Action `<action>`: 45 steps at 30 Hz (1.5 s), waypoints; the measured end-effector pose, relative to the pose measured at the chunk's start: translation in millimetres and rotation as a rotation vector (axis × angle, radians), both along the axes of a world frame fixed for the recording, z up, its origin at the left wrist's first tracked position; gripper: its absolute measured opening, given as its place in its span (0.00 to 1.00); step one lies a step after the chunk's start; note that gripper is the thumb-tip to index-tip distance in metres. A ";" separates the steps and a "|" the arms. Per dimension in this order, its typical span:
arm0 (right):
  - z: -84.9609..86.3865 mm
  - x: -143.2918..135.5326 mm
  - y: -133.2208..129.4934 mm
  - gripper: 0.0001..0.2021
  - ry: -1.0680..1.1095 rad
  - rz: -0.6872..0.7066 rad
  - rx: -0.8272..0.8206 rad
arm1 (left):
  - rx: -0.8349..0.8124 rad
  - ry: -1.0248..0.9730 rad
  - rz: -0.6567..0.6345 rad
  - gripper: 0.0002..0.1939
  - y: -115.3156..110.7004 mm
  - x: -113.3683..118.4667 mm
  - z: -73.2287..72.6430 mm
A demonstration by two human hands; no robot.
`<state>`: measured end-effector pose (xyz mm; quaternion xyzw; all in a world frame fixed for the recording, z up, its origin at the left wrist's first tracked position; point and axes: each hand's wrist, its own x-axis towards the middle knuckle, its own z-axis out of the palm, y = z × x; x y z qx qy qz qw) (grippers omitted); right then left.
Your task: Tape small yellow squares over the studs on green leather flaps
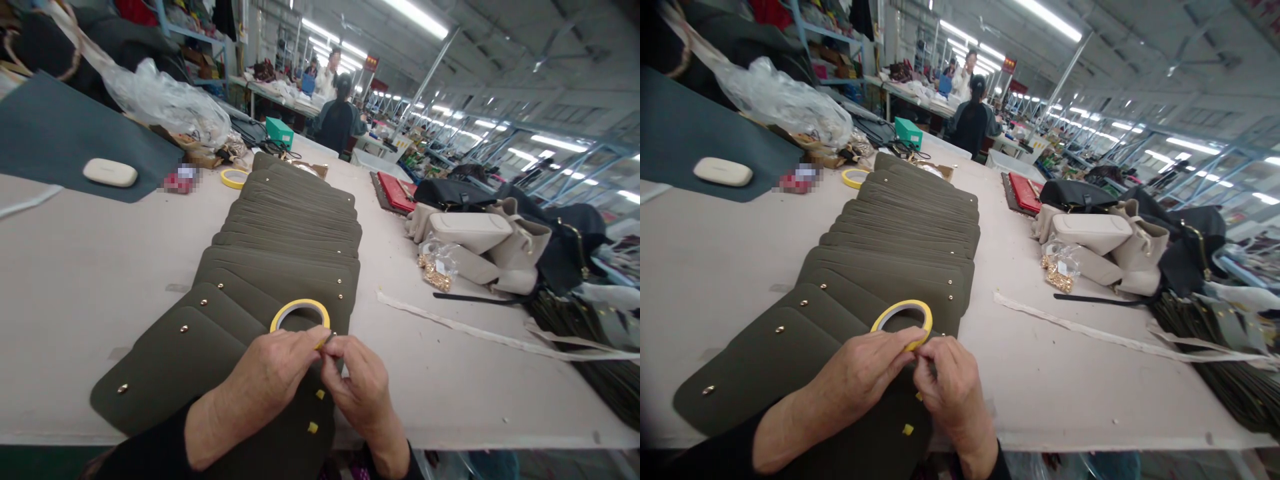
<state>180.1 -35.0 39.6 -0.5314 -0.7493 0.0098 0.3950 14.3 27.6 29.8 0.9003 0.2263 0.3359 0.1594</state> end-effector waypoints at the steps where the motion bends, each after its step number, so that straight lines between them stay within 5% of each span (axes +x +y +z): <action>1: -0.3 -1.4 -1.2 0.08 -0.009 -0.015 0.014 | -0.035 0.015 -0.011 0.11 -0.9 -1.3 1.3; 7: -2.5 -11.4 -7.8 0.08 0.039 -0.155 0.045 | -0.101 0.107 0.028 0.10 -1.0 -1.8 6.3; 13: -5.9 -13.6 -5.9 0.07 0.551 -0.345 -0.367 | 0.021 0.032 0.052 0.12 -5.9 7.5 -0.1; 17: -20.4 14.2 3.8 0.11 0.793 -0.495 -0.474 | 0.026 -0.022 -0.015 0.10 -13.2 8.5 4.1; 20: -28.4 36.8 7.9 0.14 0.871 -0.452 -0.583 | 0.052 0.090 0.035 0.08 -4.9 10.9 5.9; 25: -31.0 48.2 10.0 0.15 0.796 -0.328 -0.681 | 0.125 0.383 0.151 0.05 18.9 18.5 -7.7; 34: -26.4 47.7 15.4 0.13 0.614 -0.290 -0.809 | 0.059 0.440 0.094 0.05 16.4 14.3 -15.6; 45: -24.5 30.2 23.0 0.06 -0.019 -0.321 -0.561 | -0.004 0.461 0.056 0.04 17.7 12.7 -18.2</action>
